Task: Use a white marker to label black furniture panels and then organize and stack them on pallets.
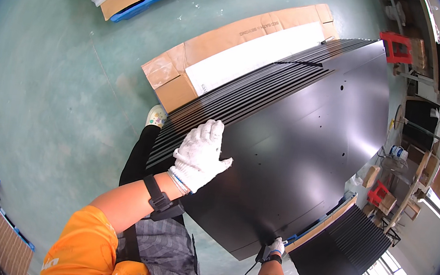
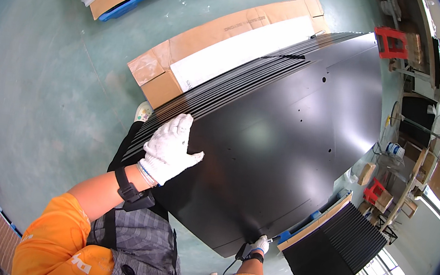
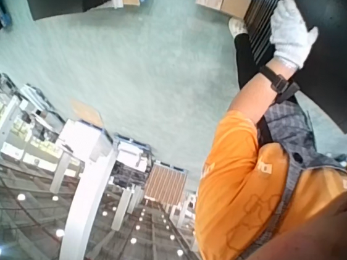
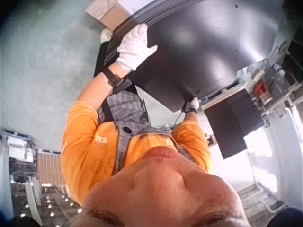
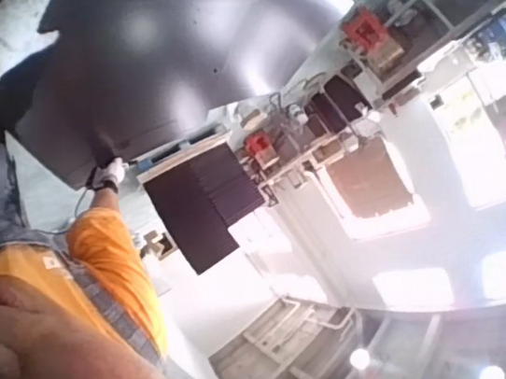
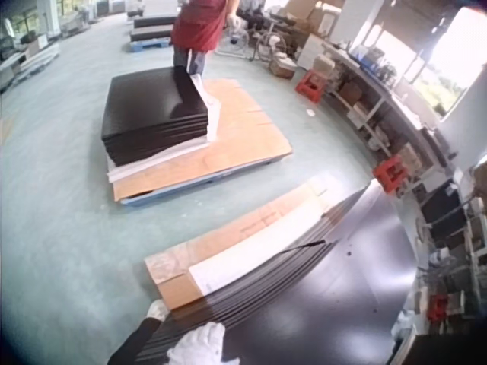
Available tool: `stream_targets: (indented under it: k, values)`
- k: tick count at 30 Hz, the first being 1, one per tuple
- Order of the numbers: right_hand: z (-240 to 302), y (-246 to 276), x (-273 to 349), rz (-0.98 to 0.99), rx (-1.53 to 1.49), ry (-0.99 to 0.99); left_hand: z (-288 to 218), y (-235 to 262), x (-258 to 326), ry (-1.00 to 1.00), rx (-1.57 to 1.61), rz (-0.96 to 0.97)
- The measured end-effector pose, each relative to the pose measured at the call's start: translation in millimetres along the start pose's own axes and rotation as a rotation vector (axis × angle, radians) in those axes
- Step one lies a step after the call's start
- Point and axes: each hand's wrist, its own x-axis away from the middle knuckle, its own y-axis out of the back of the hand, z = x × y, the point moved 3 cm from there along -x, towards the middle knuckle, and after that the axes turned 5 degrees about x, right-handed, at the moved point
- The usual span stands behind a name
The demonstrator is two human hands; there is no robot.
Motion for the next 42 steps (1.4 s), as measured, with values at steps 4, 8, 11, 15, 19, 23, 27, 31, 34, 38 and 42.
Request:
stream_targets:
  k: [4,8,11,15,19,23,27,31,34,38,42]
  values:
    - [9.7,5.6,2.0,-0.007,-0.012,0.032,5.3,0.1,0.1,0.025,-0.01,0.055]
    - [-27.8,-9.7,-7.5,-0.066,-0.017,0.039,-10.3,4.4,-10.4,0.05,0.076,0.192]
    - [6.2,1.3,-10.2,0.013,0.116,0.117,0.1,7.5,-7.0,0.071,0.02,0.148]
    - [-4.6,8.6,-20.8,0.041,0.116,0.097,0.7,9.7,-7.6,0.058,0.011,0.123]
    - [4.4,16.6,-17.9,0.108,0.266,0.185,-3.9,9.3,-8.5,0.058,0.041,0.202]
    - [9.4,14.8,-10.5,0.138,0.39,0.181,-1.9,2.0,-5.6,0.052,-0.036,0.184]
    - [26.8,7.7,-5.3,0.074,0.296,0.073,4.7,2.4,-2.1,0.08,-0.088,0.168]
    - [30.9,-5.9,5.2,0.029,0.362,0.048,1.8,-5.9,-5.0,0.021,-0.142,0.126]
    - [15.2,-42.4,-3.4,-0.228,-1.485,-0.546,-14.9,0.2,-12.9,0.094,-0.118,0.168]
    - [13.6,-48.0,2.8,-0.617,-1.27,-0.439,-25.0,-1.5,-14.9,0.082,-0.12,0.109]
    - [47.9,46.9,61.2,-0.224,-1.079,-0.627,-19.4,2.4,-7.1,0.116,-0.175,0.075]
